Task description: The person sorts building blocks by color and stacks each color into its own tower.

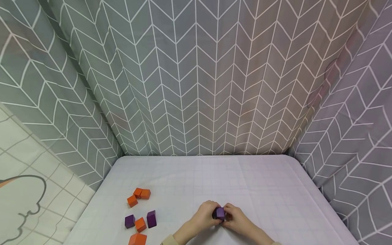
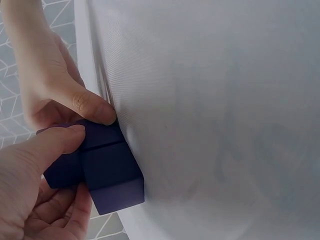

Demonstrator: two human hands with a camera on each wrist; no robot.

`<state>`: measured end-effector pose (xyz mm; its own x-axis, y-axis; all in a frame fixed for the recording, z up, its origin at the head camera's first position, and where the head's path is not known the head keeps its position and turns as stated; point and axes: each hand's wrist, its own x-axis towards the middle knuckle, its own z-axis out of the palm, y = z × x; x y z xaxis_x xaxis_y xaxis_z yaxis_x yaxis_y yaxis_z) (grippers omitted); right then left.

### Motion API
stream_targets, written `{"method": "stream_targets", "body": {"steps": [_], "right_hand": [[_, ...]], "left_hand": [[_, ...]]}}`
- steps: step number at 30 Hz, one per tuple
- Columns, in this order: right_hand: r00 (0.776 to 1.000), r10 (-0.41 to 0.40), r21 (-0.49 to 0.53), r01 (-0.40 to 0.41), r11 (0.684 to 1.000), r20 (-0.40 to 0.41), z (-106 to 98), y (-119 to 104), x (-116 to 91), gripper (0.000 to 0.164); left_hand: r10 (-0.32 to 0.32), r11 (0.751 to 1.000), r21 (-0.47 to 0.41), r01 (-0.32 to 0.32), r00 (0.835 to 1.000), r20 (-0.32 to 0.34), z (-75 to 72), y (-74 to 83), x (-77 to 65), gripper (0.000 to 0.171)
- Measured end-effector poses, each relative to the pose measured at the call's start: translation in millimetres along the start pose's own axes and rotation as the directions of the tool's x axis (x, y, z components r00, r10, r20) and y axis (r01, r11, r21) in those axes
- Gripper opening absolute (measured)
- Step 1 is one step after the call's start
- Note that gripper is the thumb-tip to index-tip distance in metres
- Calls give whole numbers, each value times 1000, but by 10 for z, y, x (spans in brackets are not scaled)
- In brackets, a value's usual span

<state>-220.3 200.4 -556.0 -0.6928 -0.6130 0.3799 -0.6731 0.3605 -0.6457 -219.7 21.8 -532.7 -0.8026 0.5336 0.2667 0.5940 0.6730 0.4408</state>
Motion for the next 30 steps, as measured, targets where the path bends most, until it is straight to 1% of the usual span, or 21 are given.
{"method": "stream_targets", "body": {"steps": [4, 9, 14, 19, 23, 25, 27, 30], "right_hand": [[1000, -6, -2, 6, 1000, -8, 0, 7, -1, 21], [1000, 27, -20, -27, 999, -15, 8, 28, 5, 22], [998, 57, -16, -57, 998, 2, 4, 21, 7, 23], [997, 81, -18, -80, 997, 12, 8, 8, 5, 25], [994, 108, -20, -108, 994, 31, 3, -1, 1, 28], [993, 112, -22, -112, 994, 39, -2, -4, 1, 29], [994, 105, -26, -104, 994, 40, -9, -7, 0, 27], [996, 80, -33, -79, 996, 27, -18, -7, 3, 25]], "left_hand": [[4, 1000, 8, -4, 1000, -6, 0, 1, 5, 30], [1, 1000, 0, -1, 1000, -1, -10, 11, 7, 31], [-14, 1000, -11, 14, 1000, 6, -1, 17, -7, 32], [-8, 1000, -3, 8, 1000, 1, 19, 10, -21, 34], [-10, 1000, 10, 9, 1000, 2, 29, 6, -40, 38], [-2, 999, 33, 2, 1000, -8, 23, 9, -53, 42], [21, 998, 52, -19, 999, -26, -5, 25, -66, 45], [53, 995, 83, -50, 998, -39, -109, 70, -67, 50]]}}
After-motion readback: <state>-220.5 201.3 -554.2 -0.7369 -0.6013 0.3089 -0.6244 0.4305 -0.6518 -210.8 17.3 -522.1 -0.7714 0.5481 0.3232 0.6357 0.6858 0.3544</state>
